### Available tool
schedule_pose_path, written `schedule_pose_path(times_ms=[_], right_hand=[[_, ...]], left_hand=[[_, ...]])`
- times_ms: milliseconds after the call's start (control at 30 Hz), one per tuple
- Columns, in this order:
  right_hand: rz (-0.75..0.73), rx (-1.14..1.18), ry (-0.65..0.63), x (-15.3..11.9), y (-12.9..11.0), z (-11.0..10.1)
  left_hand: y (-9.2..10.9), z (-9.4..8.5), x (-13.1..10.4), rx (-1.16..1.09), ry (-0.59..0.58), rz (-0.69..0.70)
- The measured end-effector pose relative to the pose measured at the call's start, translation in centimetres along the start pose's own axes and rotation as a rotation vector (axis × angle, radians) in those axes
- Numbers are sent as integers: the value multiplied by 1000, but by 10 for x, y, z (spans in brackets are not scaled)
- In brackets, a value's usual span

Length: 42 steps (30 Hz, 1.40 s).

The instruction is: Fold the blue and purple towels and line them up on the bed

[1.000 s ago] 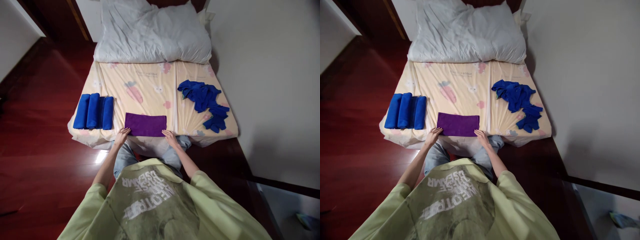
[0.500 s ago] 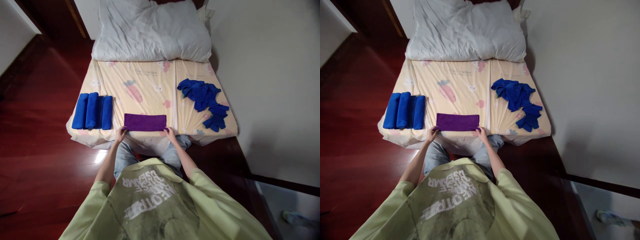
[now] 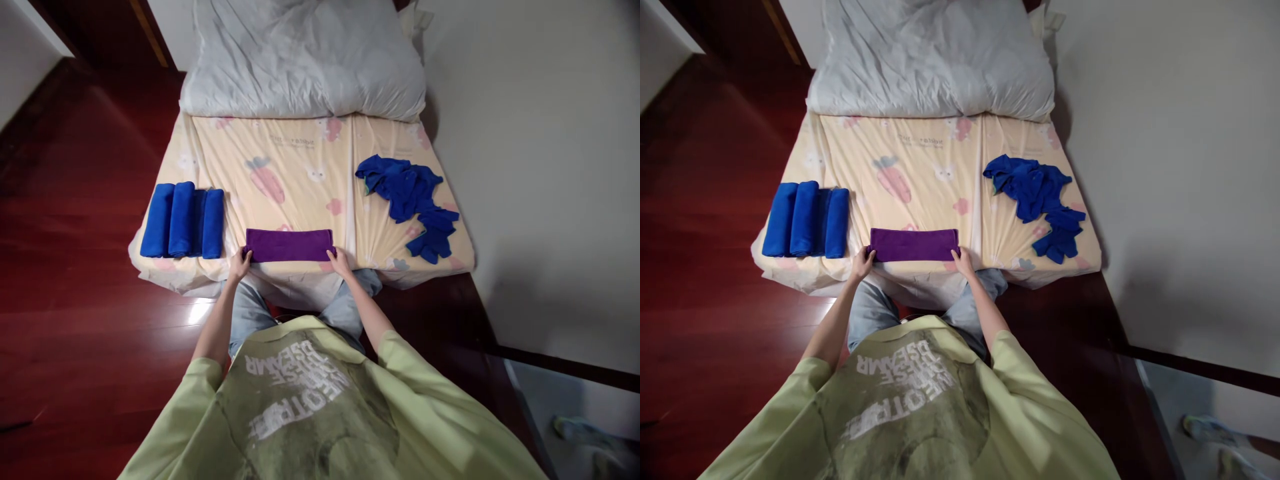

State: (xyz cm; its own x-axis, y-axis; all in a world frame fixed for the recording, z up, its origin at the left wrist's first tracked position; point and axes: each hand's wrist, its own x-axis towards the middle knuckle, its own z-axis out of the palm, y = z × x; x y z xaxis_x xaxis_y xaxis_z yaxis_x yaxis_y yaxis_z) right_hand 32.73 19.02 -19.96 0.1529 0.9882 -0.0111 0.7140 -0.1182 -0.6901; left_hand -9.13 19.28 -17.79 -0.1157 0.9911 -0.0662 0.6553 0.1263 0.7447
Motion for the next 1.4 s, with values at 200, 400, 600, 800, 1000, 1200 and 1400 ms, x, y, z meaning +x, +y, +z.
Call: schedule_pose_path(times_ms=[200,400,600,800,1000,1200,1400], right_hand=[[62,-1,21,9,-6,6],[73,-13,49,9,-11,5],[110,12,43,7,-16,3],[107,48,79,2,-27,0],[118,-3,118,1,-25,6],[161,-41,158,0,-24,14],[112,-141,164,-6,-29,3]], left_hand=[[-1,6,4,-2,32,-74],[-2,7,4,-17,52,-110],[4,5,-1,1,95,-96],[10,7,-1,-3,116,-130],[7,11,2,45,125,-135],[6,17,3,71,109,-132],[12,17,-5,125,166,-55]])
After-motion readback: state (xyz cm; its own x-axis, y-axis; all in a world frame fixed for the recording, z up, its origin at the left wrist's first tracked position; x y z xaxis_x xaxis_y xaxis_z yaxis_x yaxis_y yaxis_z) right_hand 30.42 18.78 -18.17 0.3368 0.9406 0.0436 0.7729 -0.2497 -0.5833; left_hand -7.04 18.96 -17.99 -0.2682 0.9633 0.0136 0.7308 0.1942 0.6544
